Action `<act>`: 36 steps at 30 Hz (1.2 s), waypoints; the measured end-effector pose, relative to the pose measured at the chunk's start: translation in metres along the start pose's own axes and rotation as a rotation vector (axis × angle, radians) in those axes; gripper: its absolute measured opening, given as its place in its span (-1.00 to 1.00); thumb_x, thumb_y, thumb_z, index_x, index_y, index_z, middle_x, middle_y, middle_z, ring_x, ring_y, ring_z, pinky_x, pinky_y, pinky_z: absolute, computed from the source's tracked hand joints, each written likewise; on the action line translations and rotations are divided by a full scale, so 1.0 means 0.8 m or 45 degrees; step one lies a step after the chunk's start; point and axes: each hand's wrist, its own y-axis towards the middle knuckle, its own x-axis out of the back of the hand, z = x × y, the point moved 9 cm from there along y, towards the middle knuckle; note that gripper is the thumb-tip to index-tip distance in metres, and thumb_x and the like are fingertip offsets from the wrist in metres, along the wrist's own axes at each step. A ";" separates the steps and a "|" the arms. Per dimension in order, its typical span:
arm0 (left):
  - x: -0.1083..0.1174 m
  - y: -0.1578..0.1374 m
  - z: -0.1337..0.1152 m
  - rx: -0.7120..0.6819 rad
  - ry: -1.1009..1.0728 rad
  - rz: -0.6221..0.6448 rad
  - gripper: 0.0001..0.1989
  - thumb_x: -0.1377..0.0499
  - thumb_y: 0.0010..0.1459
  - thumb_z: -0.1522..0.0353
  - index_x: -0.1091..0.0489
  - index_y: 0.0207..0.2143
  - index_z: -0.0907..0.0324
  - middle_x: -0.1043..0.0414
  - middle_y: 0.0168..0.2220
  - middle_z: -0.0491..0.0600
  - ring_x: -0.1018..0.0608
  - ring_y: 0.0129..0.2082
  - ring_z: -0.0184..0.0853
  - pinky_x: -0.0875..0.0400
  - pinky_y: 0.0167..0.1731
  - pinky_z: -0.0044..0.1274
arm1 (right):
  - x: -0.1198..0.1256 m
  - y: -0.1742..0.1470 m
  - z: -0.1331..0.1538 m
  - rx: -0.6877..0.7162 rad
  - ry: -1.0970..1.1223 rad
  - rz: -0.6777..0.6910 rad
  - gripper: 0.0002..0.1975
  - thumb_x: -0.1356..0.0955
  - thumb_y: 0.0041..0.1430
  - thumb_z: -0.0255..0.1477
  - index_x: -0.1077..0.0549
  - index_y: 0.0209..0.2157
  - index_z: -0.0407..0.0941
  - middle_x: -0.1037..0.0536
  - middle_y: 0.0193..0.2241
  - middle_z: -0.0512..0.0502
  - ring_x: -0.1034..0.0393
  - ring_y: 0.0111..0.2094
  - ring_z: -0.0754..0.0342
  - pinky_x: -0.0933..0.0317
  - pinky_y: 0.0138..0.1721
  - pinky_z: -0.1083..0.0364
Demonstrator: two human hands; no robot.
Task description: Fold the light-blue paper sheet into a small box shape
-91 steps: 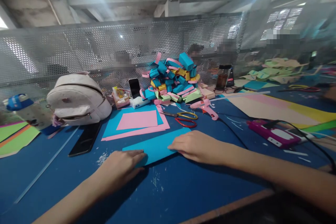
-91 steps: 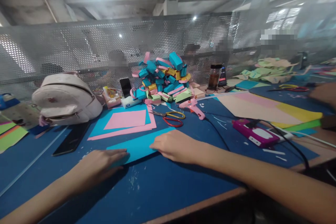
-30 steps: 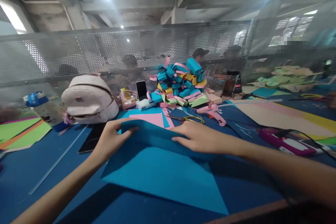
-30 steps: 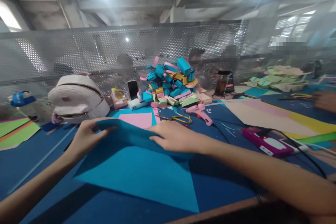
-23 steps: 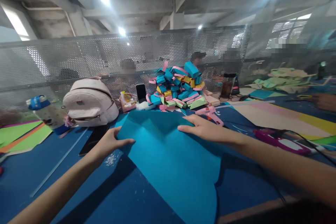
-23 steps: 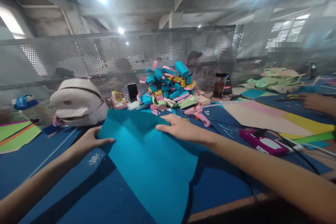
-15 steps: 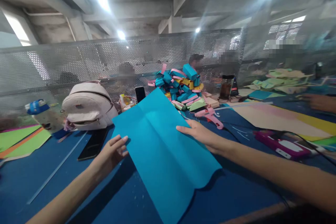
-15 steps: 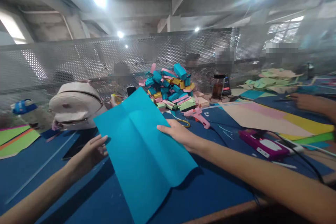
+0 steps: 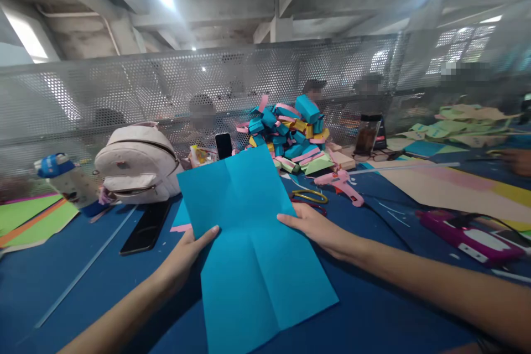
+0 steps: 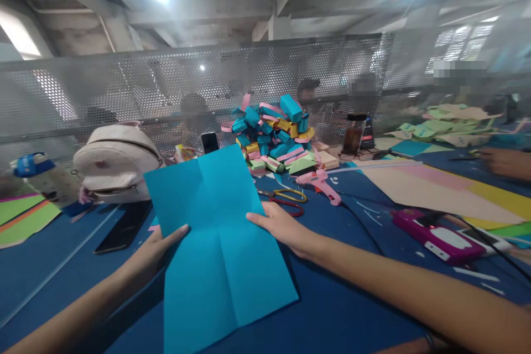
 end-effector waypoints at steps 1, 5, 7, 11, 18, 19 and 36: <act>0.005 0.006 -0.001 -0.019 0.073 -0.014 -0.51 -0.29 0.10 0.10 -0.37 0.00 0.18 -0.53 -0.04 0.12 -0.60 -0.09 -0.11 -0.54 -0.17 -0.40 | -0.001 -0.002 -0.004 -0.016 -0.022 0.008 -0.47 -0.40 0.14 -0.12 -0.41 0.04 -0.15 -0.55 -0.09 -0.21 -0.46 -0.07 -0.15 -0.34 -0.04 -0.13; 0.023 0.027 -0.020 -0.143 0.328 -0.063 -0.53 -0.31 0.00 0.00 -0.43 -0.31 0.23 -0.56 -0.45 0.00 -0.61 -0.47 -0.24 -0.51 -0.46 -0.50 | 0.000 -0.014 -0.016 -0.121 -0.296 0.012 -0.51 -0.46 0.04 -0.09 -0.46 -0.17 -0.21 -0.56 -0.31 -0.13 -0.48 -0.22 -0.09 -0.38 -0.19 -0.02; 0.028 0.034 -0.034 -0.189 0.388 -0.067 -0.52 -0.31 -0.03 -0.02 -0.43 -0.33 0.23 -0.55 -0.45 -0.02 -0.59 -0.49 -0.26 -0.49 -0.47 -0.51 | -0.005 -0.019 -0.021 -0.176 -0.356 0.127 -0.49 -0.45 0.05 -0.08 -0.44 -0.16 -0.22 -0.54 -0.38 -0.10 -0.49 -0.31 -0.04 -0.40 -0.26 0.00; 0.019 0.043 -0.061 -0.230 0.601 0.089 -0.52 -0.28 0.01 0.00 -0.45 -0.25 0.23 -0.56 -0.36 0.02 -0.58 -0.38 -0.23 -0.47 -0.40 -0.50 | 0.011 -0.014 0.018 0.070 -0.402 0.172 -0.41 -0.38 0.17 -0.13 -0.28 0.13 -0.13 -0.49 -0.04 -0.24 -0.42 -0.01 -0.11 -0.35 -0.04 -0.07; -0.048 0.064 -0.082 -0.368 1.176 0.524 -0.63 -0.27 0.06 0.12 -0.41 -0.56 0.25 -0.35 -0.61 -0.15 -0.33 -0.61 -0.45 -0.18 -0.59 -0.63 | 0.023 -0.030 0.148 0.834 -1.253 -0.386 -0.39 -0.35 0.26 -0.31 -0.08 0.28 0.07 -0.16 0.28 -0.11 -0.06 0.27 -0.08 -0.05 0.22 -0.12; -0.062 0.066 -0.084 -0.415 1.256 0.554 -0.65 -0.28 0.06 0.14 -0.42 -0.55 0.25 -0.35 -0.60 -0.15 -0.33 -0.59 -0.45 -0.18 -0.56 -0.63 | 0.002 -0.029 0.148 0.854 -1.439 -0.290 -0.41 -0.37 0.25 -0.32 -0.12 0.26 0.05 -0.21 0.26 -0.11 -0.07 0.27 -0.09 -0.03 0.23 -0.12; -0.076 0.021 -0.009 -0.734 1.910 0.357 -0.32 -0.04 0.19 0.54 0.01 0.34 0.03 -0.16 0.29 0.07 -0.34 0.20 -0.10 -0.28 0.11 -0.27 | -0.035 0.006 0.003 0.611 -1.963 0.255 -0.42 -0.18 0.15 -0.74 -0.24 0.21 -0.20 -0.34 0.18 -0.27 -0.28 0.15 -0.08 -0.20 0.07 -0.05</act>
